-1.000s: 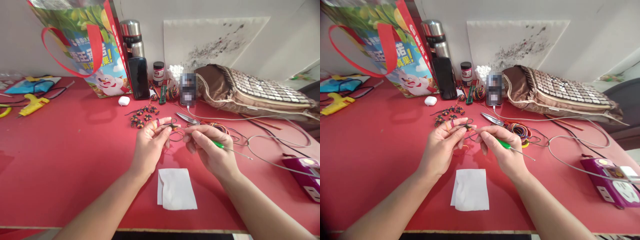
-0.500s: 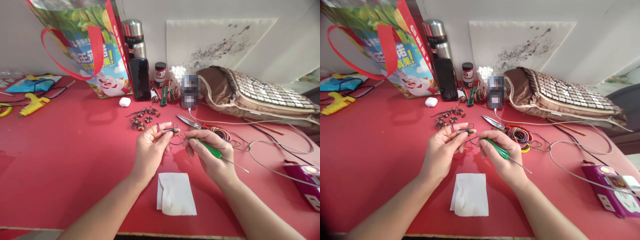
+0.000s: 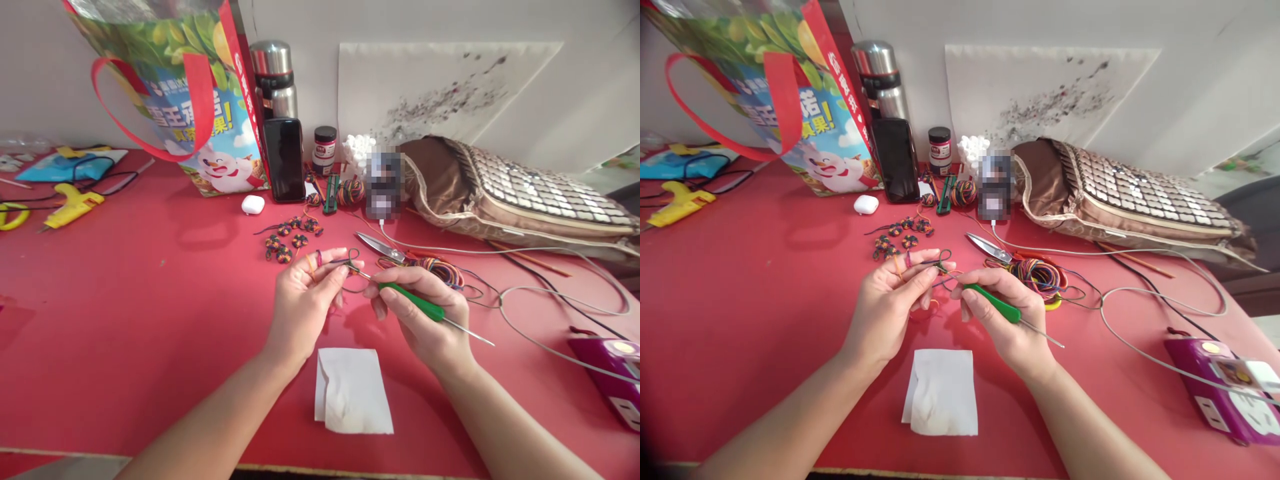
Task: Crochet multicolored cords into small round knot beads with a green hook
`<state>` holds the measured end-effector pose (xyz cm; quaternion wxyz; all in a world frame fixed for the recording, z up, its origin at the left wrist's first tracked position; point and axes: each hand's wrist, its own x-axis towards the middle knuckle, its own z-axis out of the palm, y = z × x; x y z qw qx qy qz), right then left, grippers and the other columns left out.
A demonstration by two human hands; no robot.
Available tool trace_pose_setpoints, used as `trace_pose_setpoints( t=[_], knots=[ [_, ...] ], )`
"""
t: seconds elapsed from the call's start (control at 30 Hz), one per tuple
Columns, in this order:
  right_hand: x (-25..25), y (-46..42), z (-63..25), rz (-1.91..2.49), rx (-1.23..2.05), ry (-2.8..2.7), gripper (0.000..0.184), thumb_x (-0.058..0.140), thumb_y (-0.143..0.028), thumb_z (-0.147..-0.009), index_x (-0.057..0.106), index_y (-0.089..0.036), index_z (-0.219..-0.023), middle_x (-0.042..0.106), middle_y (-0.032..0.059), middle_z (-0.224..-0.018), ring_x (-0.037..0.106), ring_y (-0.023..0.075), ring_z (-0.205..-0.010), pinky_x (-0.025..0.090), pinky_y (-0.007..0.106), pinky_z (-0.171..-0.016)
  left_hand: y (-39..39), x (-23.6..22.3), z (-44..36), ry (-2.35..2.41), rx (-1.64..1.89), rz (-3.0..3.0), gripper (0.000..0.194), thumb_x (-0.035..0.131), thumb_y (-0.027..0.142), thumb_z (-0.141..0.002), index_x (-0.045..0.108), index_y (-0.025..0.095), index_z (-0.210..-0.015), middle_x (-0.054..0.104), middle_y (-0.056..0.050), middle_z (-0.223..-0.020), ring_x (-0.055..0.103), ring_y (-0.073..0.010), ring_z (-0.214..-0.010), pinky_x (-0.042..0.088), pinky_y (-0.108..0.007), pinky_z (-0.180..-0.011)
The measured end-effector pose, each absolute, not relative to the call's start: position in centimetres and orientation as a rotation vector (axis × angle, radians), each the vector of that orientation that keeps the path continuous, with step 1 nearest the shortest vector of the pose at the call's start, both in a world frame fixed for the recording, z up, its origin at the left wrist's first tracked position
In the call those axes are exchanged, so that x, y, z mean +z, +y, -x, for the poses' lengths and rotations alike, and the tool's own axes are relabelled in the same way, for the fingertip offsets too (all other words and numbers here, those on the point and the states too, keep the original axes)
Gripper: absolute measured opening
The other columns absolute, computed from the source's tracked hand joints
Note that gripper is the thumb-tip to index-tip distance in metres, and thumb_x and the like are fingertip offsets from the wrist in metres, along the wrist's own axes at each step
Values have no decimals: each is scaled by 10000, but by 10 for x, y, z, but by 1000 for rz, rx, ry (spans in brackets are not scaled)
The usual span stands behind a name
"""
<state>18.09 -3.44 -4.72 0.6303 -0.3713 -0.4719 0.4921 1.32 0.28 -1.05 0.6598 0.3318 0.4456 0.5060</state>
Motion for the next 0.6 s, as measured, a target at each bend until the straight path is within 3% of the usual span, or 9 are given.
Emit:
trace_pose_setpoints(
  t=[0.4,0.53,0.6],
  knots=[
    [-38,-33,-179,892,1122,-1022,119,844,-189,-956,888,-273,-1028,853,35,-841,729,114,-624,632,225,-639,1,-12,-14,1092,1237,-1003,232,846,240,-871,828,161,-1088,880,-75,-968,569,-51,-499,553,-205,-530],
    [-28,-34,-179,940,1067,-1049,142,814,-133,-937,874,-253,-984,846,31,-813,725,119,-607,630,224,-604,2,-20,-11,1156,1300,-1382,222,761,210,-955,839,188,-1161,887,-66,-986,663,-97,-540,598,-236,-546],
    [-27,-35,-179,976,1024,-1092,155,783,-119,-944,865,-245,-982,840,29,-807,723,124,-603,632,233,-592,3,-25,-9,1181,1383,-1682,220,742,168,-976,845,196,-1169,888,-57,-970,751,-129,-632,643,-249,-635]
  ],
)
